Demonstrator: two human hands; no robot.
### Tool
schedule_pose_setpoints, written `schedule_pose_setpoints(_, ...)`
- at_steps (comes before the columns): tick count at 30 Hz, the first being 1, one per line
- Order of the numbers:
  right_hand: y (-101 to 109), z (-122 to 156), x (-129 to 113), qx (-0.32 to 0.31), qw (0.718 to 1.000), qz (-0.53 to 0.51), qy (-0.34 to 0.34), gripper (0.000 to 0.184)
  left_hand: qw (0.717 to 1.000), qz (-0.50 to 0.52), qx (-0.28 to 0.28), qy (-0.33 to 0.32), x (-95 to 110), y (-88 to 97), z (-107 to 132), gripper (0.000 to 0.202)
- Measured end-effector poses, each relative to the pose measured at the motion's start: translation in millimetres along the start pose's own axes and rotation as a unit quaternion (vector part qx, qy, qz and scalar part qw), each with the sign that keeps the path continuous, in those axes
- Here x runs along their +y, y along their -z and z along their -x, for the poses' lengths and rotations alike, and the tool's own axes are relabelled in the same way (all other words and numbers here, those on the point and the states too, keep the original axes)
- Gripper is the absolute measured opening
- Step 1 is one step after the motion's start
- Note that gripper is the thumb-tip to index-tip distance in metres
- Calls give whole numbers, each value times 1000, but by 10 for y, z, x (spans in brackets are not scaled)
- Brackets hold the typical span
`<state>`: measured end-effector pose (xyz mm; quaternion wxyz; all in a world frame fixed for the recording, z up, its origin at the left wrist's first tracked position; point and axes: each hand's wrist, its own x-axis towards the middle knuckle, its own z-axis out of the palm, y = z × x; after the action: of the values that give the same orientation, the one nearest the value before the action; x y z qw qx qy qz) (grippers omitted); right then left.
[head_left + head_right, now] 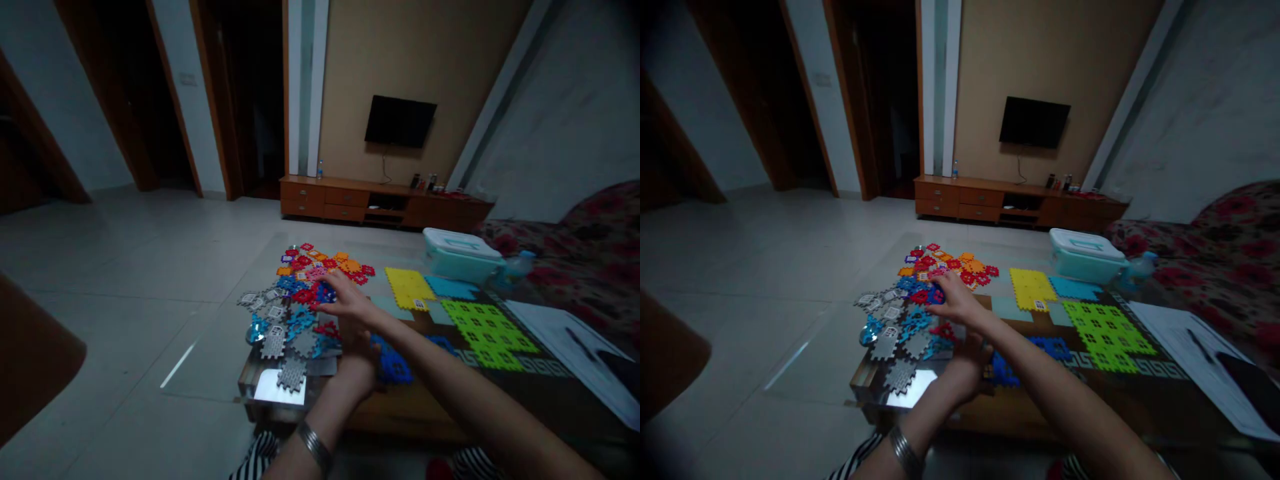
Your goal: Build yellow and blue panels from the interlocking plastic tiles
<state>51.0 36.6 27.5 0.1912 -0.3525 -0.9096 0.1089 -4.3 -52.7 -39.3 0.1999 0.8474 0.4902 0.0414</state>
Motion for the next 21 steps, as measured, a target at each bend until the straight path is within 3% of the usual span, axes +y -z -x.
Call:
schedule_pose_setpoints(3, 247, 900, 437, 55, 988, -20, -142, 50, 1000, -27, 10, 12, 27, -23, -40, 77)
schedule_pose_setpoints(5, 285, 1454, 663, 35, 963, -15, -267, 51, 999, -36, 29, 3, 42, -50, -91, 80)
schedule_pose_setpoints(8, 181, 1972, 795, -13, 935, 23, -354, 48, 997, -47, 47, -43, 96, -135, -171, 81)
schedule_pose_setpoints(10, 83, 2085, 751, -21, 929, 52, -367, 43, 995, -55, 51, -60, 143, -209, -206, 79)
schedule_pose_setpoints(14, 11, 2019, 571, -43, 925, 81, -368, 35, 993, -80, 69, -50, 193, -302, -227, 69)
schedule_pose_setpoints(18, 89, 1952, 477, -75, 914, 85, -389, 32, 990, -106, 78, -57, 223, -259, -226, 62)
schedule_pose_setpoints(21, 190, 1954, 418, -59, 915, 84, -389, 31, 987, -139, 61, -55, 274, -204, -217, 58)
